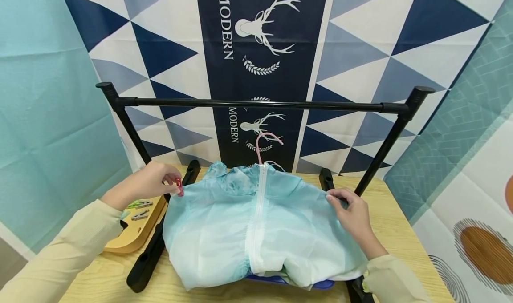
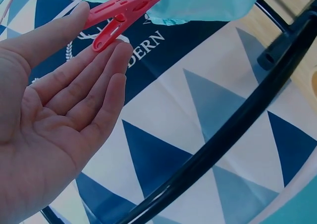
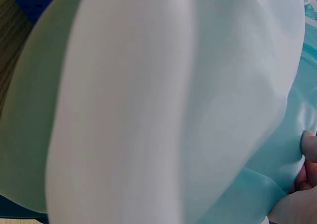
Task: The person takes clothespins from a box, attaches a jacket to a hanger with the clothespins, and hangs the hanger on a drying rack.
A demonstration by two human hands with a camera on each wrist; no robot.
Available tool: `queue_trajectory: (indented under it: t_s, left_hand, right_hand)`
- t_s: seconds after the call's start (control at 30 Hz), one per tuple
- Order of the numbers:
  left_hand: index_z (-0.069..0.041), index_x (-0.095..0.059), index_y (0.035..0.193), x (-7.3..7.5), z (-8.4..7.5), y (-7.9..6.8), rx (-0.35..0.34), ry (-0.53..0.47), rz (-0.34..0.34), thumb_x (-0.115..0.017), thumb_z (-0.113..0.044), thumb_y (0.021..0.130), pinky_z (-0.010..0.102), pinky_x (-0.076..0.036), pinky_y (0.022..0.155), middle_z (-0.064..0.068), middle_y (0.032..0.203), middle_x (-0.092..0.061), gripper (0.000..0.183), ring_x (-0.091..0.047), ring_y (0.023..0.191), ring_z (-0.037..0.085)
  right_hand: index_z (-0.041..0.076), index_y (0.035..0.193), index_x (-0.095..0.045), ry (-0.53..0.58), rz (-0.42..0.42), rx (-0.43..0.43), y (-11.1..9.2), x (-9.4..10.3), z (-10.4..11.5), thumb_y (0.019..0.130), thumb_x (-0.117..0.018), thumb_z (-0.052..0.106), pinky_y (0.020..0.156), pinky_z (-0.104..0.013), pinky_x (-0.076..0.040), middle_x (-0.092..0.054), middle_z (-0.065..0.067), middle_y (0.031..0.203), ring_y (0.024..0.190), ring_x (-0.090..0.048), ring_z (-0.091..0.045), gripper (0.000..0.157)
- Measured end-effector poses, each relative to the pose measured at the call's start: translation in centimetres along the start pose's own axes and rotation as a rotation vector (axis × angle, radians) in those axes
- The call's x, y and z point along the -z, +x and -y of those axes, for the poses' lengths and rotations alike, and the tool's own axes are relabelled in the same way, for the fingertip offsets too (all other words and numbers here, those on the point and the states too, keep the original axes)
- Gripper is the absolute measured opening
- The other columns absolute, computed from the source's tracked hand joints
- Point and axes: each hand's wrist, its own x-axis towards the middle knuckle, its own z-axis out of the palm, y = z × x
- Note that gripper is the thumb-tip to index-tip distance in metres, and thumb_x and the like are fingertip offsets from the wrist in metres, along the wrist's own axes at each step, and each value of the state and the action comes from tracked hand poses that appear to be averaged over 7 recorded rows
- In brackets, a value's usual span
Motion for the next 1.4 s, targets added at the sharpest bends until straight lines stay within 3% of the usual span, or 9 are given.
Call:
queue_trajectory:
  t_s: [0.13,0.27,0.57,0.83,1.1,1.4]
  left_hand:
    - [-0.004,-0.071,0.091,0.0,-0.5,0.2,0.012,-0.028,-0.005,-0.075,-0.014,0.083,0.027,-0.058,0.068,0.003,0.082,-0.073,0.014,-0.064,0.073,0.011]
    - [-0.002,-0.07,0.1,0.0,-1.2,0.5,0.027,-0.034,-0.024,-0.076,-0.016,0.082,0.029,-0.059,0.072,0.005,0.087,-0.073,0.024,-0.064,0.076,0.012]
    - [-0.001,-0.069,0.106,0.0,-2.4,1.3,-0.034,-0.056,-0.05,-0.076,-0.016,0.082,0.032,-0.06,0.077,0.009,0.094,-0.073,0.029,-0.068,0.082,0.017]
    - [-0.004,-0.071,0.105,0.2,-3.1,1.7,-0.079,-0.048,-0.102,-0.077,-0.018,0.082,0.033,-0.059,0.08,0.007,0.095,-0.074,0.028,-0.068,0.087,0.02]
    - [-0.006,-0.073,0.102,0.6,-3.5,1.2,-0.089,-0.063,-0.111,-0.078,-0.018,0.08,0.035,-0.059,0.081,0.005,0.093,-0.074,0.026,-0.068,0.088,0.02]
    - [-0.006,-0.071,0.11,1.1,-4.0,1.2,-0.082,-0.048,-0.243,-0.074,-0.018,0.084,0.037,-0.059,0.082,0.008,0.099,-0.074,0.028,-0.069,0.09,0.021]
  right_hand:
    - [-0.002,0.093,-0.07,-0.005,0.007,-0.01,-0.1,0.0,0.0,0.089,-0.066,0.008,0.062,-0.002,-0.04,-0.068,-0.019,0.091,0.073,-0.044,0.019,0.012]
    - [-0.002,0.093,-0.07,-0.005,0.01,-0.011,-0.1,0.0,-0.1,0.089,-0.066,0.008,0.063,-0.001,-0.04,-0.068,-0.019,0.092,0.073,-0.044,0.018,0.011]
    - [-0.002,0.093,-0.07,-0.006,0.018,-0.003,-0.1,0.0,-0.2,0.089,-0.066,0.008,0.062,-0.002,-0.04,-0.068,-0.02,0.092,0.073,-0.044,0.018,0.011]
    - [-0.002,0.093,-0.07,-0.003,0.021,-0.006,-0.1,0.1,0.1,0.09,-0.066,0.009,0.061,-0.003,-0.04,-0.068,-0.02,0.092,0.073,-0.044,0.018,0.012]
    - [-0.002,0.094,-0.07,0.0,0.028,-0.011,0.1,0.1,0.1,0.09,-0.066,0.009,0.062,-0.003,-0.04,-0.068,-0.02,0.093,0.074,-0.044,0.019,0.012]
    - [-0.002,0.093,-0.07,-0.005,0.029,-0.024,0.1,0.2,0.2,0.09,-0.066,0.009,0.061,-0.003,-0.04,-0.068,-0.021,0.093,0.073,-0.044,0.018,0.013]
